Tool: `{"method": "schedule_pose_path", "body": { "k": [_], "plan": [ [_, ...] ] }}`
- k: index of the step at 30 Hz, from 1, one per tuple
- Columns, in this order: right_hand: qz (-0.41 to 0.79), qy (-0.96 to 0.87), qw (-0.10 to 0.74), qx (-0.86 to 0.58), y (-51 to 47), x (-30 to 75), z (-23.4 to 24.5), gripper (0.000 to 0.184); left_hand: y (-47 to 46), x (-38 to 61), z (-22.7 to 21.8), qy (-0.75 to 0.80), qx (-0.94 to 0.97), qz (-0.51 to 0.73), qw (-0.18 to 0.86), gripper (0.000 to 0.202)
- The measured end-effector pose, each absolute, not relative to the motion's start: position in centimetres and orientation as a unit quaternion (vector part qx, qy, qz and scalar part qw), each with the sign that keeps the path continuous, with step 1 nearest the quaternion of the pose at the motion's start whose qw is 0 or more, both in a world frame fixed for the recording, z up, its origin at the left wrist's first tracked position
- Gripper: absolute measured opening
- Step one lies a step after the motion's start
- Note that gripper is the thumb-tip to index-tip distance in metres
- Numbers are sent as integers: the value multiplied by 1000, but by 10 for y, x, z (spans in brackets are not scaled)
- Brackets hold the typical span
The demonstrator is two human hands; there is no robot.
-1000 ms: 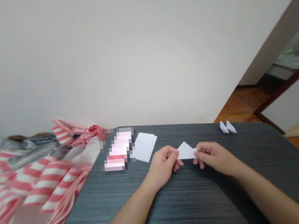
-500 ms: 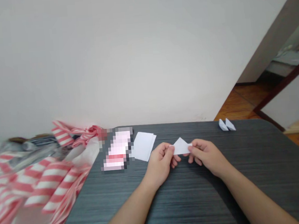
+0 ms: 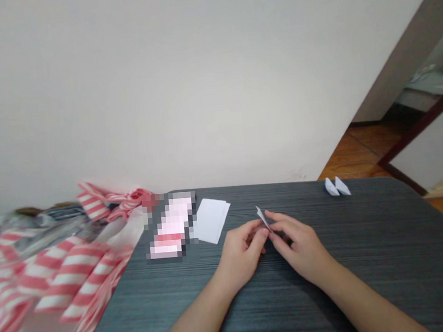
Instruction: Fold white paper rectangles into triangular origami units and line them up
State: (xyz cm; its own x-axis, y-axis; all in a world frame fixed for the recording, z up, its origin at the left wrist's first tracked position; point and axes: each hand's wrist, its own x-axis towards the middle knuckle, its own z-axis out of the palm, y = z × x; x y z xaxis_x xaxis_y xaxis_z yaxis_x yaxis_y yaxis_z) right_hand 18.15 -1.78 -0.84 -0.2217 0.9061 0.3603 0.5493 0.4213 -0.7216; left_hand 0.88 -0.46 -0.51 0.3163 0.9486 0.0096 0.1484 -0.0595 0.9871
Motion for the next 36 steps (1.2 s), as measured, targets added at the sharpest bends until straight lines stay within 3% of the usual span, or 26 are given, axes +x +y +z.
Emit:
{"method": "schedule_pose_path", "body": {
  "k": [8, 14, 19, 22, 30, 36],
  "plan": [
    [204, -806, 340, -439, -19, 179, -3, 12, 0, 5, -9, 471, 610, 378, 513, 25],
    [192, -747, 406, -490, -17, 185, -8, 11, 1, 2, -12, 480, 622, 351, 509, 30],
    [381, -662, 409, -499, -15, 188, -19, 25, 2, -2, -10, 448, 660, 309, 518, 28],
    [431, -646, 394, -492, -14, 189, -23, 23, 3, -3, -11, 454, 649, 314, 524, 28],
    [420, -667, 373, -490, -16, 194, -24, 17, 8, -4, -15, 437, 605, 326, 580, 27],
    [343, -762, 342, -430, -15, 198, -14, 22, 10, -5, -10, 439, 587, 340, 589, 25]
  ]
}}
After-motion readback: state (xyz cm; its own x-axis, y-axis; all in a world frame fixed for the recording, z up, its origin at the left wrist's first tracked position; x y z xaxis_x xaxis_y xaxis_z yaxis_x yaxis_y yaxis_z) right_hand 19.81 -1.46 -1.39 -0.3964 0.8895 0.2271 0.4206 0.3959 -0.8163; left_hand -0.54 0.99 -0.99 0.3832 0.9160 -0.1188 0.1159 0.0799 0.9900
